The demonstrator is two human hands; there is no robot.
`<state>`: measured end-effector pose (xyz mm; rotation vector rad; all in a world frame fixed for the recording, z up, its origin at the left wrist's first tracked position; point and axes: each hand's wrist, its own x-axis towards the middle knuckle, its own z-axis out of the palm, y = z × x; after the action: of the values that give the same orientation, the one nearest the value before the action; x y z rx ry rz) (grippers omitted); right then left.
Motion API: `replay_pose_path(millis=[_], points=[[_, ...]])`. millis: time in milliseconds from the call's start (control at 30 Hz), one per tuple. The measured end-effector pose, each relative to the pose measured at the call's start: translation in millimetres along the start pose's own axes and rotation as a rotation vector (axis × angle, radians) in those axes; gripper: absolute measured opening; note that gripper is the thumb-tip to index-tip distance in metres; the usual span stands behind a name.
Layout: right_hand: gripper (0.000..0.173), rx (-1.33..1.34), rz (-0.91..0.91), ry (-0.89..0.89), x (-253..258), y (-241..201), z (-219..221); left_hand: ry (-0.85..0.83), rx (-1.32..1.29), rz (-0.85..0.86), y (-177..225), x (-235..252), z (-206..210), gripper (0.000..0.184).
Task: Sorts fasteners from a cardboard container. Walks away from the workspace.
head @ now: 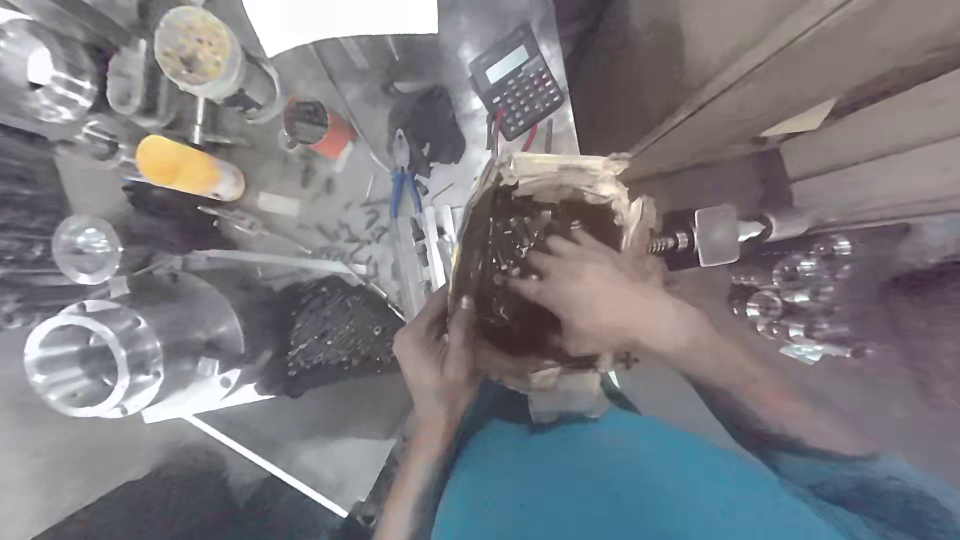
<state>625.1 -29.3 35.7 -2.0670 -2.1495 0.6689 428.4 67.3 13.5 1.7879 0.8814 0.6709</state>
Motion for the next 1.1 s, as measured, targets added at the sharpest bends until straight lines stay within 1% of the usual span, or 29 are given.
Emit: replay_pose_path(millis=[67,133,233,300,333,433,533,667,800,933,1033,1100], points=[[0.057,0.004,-0.099,0.094,-11,0,5,0.011,0.032,-0.009,0,1,0,0.032],[0.041,-0.004,-0.175,0.123,-23,-3,2,0.014,0.041,-0.010,0,0,0,0.032],[0.046,-0.014,-0.197,0.053,-43,-8,-9,-0.002,0.031,-0.019,-1,0,-2,0.032],[0.043,-0.009,-0.173,0.026,-55,-8,-12,-0.021,0.015,-0.031,0,-1,-3,0.032],[0.039,-0.001,-0.172,0.042,-60,-5,-11,-0.030,0.006,-0.034,1,-1,-3,0.032],[0.034,0.077,-0.182,0.100,-69,7,-7,-0.049,-0.017,-0.029,0,-1,-4,0.032],[0.025,0.131,-0.193,0.162,-70,14,-5,-0.064,-0.026,-0.011,-2,-1,-5,0.032],[0.025,0.185,-0.157,0.167,-70,15,-9,-0.082,-0.029,0.013,-3,0,-7,0.032],[0.029,0.254,-0.134,0.263,-69,21,-19,-0.085,-0.016,-0.002,-3,0,-7,0.032],[0.032,0.183,-0.005,0.313,-52,26,-29,-0.075,-0.050,-0.002,-5,-1,-6,0.030],[0.036,0.132,0.121,0.246,-34,27,-30,-0.076,-0.057,0.004,-5,0,-6,0.029],[0.041,0.118,0.147,0.172,-21,25,-28,-0.070,-0.058,0.005,-5,0,-6,0.030]])
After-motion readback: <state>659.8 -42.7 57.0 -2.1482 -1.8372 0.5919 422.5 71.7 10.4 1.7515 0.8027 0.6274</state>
